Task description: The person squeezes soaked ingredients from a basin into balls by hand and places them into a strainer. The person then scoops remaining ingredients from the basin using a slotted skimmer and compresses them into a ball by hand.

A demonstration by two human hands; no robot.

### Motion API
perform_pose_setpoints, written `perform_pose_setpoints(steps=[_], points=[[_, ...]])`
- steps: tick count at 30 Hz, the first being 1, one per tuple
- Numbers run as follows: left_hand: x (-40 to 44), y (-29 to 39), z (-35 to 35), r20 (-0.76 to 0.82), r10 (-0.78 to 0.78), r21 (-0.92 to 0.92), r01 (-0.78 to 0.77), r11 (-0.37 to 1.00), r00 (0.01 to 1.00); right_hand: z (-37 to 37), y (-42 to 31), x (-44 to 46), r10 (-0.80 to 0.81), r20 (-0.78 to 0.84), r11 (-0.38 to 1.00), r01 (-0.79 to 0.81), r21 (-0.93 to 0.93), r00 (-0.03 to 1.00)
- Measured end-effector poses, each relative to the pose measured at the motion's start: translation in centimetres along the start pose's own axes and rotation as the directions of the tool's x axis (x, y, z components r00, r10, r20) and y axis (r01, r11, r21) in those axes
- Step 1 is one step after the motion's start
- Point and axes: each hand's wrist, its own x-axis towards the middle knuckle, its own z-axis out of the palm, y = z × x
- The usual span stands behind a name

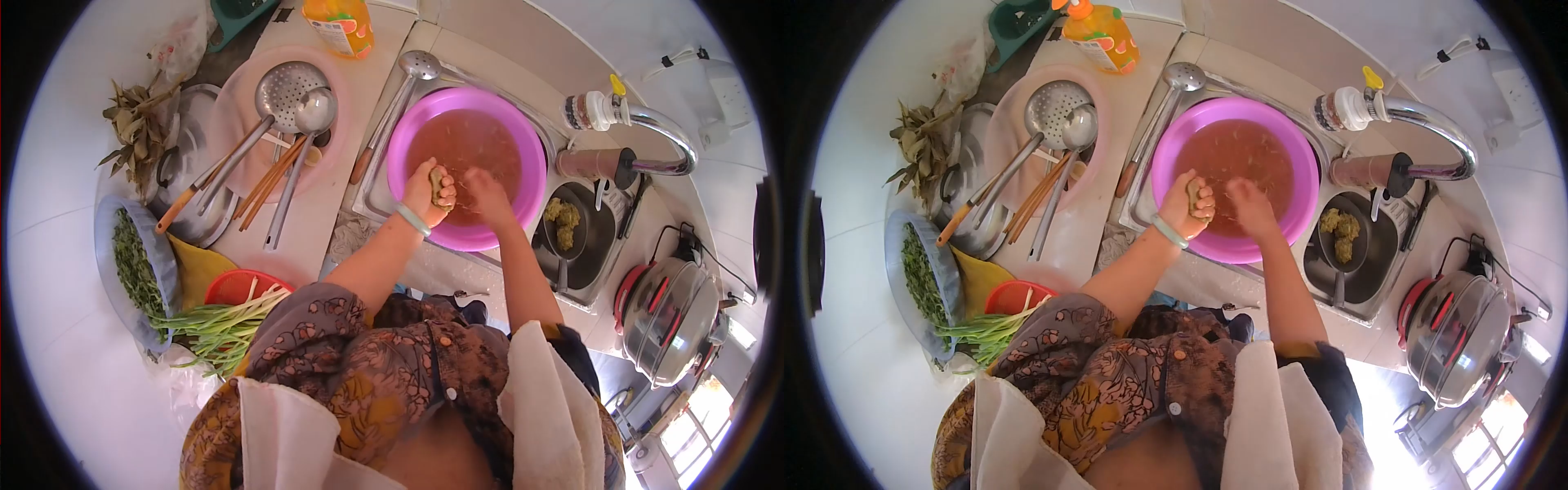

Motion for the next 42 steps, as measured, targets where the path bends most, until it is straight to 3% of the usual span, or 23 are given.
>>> perform_pose_setpoints(steps=[1, 4, 5, 6, 7, 9, 11, 14, 17, 18, 20, 22, 27, 29, 31, 32, 34, 37, 40, 42], points=[[-0.6, 0.5, 0.2, -0.015, 0.014, -0.006, -0.014, 1.000, 1.000, 0.2, 0.2, 0.2, -0.129, -0.035, 0.866, 0.096, -0.491, 0.991], [-2.4, 1.5, 0.9, 0.006, 0.025, -0.014, -0.025, 1.000, 1.000, 0.2, -1.2, 0.3, -0.364, -0.238, 0.900, 0.273, -0.340, 0.901], [-3.2, 1.5, 1.0, 0.019, 0.038, -0.022, -0.038, 0.999, 0.999, 0.2, -2.2, 0.4, -0.248, -0.212, 0.969, 0.243, -0.048, 0.945], [-4.1, 1.7, 1.6, 0.032, 0.050, -0.027, -0.049, 0.998, 0.998, 0.0, -4.1, 0.7, -0.143, -0.155, 0.952, 0.179, 0.249, 0.977], [-4.8, 2.1, 2.2, 0.048, 0.062, -0.027, -0.061, 0.998, 0.997, 0.2, -5.7, 1.5, -0.062, -0.070, 0.848, 0.090, 0.522, 0.996], [-6.1, 2.6, 2.6, 0.141, 0.077, -0.081, -0.066, 0.994, 0.987, 1.6, -8.0, 3.4, -0.035, 0.035, 0.675, -0.002, 0.738, 0.999], [-7.2, 3.1, 3.9, 0.220, 0.089, -0.117, -0.064, 0.991, 0.972, 3.7, -11.0, 4.4, -0.039, 0.047, 0.691, -0.007, 0.723, 0.998], [-8.4, 4.0, 5.5, 0.291, 0.133, -0.165, -0.087, 0.983, 0.948, 8.2, -11.5, 8.7, -0.083, -0.123, 0.906, 0.126, 0.403, 0.989], [-8.8, 4.9, 6.4, 0.348, 0.209, -0.208, -0.142, 0.968, 0.914, 6.9, -15.4, 7.7, 0.071, 0.020, 0.939, -0.073, 0.336, 0.997], [-8.9, 5.1, 6.5, 0.363, 0.235, -0.219, -0.162, 0.962, 0.902, 7.8, -14.7, 8.5, -0.015, -0.037, 0.958, 0.025, 0.285, 0.999], [-8.7, 5.6, 5.9, 0.387, 0.241, -0.227, -0.161, 0.960, 0.890, 5.5, -17.9, 6.2, 0.123, 0.081, 0.919, -0.144, 0.368, 0.989], [-8.5, 5.6, 5.9, 0.403, 0.245, -0.237, -0.159, 0.959, 0.882, 4.7, -18.8, 5.7, 0.163, 0.100, 0.904, -0.189, 0.383, 0.982], [-9.1, 5.3, 6.5, 0.396, 0.244, -0.251, -0.151, 0.956, 0.885, 9.1, -13.8, 9.9, 0.034, -0.104, 0.965, -0.006, 0.263, 0.994], [-9.3, 5.4, 6.8, 0.404, 0.215, -0.253, -0.117, 0.960, 0.889, 10.2, -8.5, 11.8, -0.052, -0.128, 0.848, 0.112, 0.519, 0.990], [-9.4, 5.4, 7.0, 0.409, 0.195, -0.242, -0.100, 0.965, 0.892, 5.9, -9.5, 7.8, 0.015, -0.118, 0.753, 0.066, 0.655, 0.993], [-9.5, 5.3, 7.0, 0.408, 0.190, -0.231, -0.100, 0.968, 0.893, 2.3, -12.3, 2.2, 0.123, -0.083, 0.735, -0.035, 0.678, 0.989], [-9.2, 5.1, 6.9, 0.405, 0.171, -0.207, -0.093, 0.974, 0.898, 0.7, -8.4, -0.4, -0.031, 0.110, 0.483, -0.082, 0.872, 0.993], [-8.0, 4.2, 5.8, 0.396, 0.125, -0.172, -0.061, 0.983, 0.910, -1.6, -8.5, -5.3, -0.146, 0.215, 0.308, -0.162, 0.938, 0.966], [-7.2, 2.8, 5.1, 0.380, 0.074, -0.109, -0.035, 0.993, 0.922, -2.5, -9.4, -7.2, -0.121, 0.196, 0.193, -0.171, 0.966, 0.973], [-6.9, 2.0, 4.9, 0.348, 0.054, -0.054, -0.038, 0.998, 0.936, -2.6, -8.9, -7.4, -0.092, 0.175, 0.204, -0.153, 0.967, 0.980]])
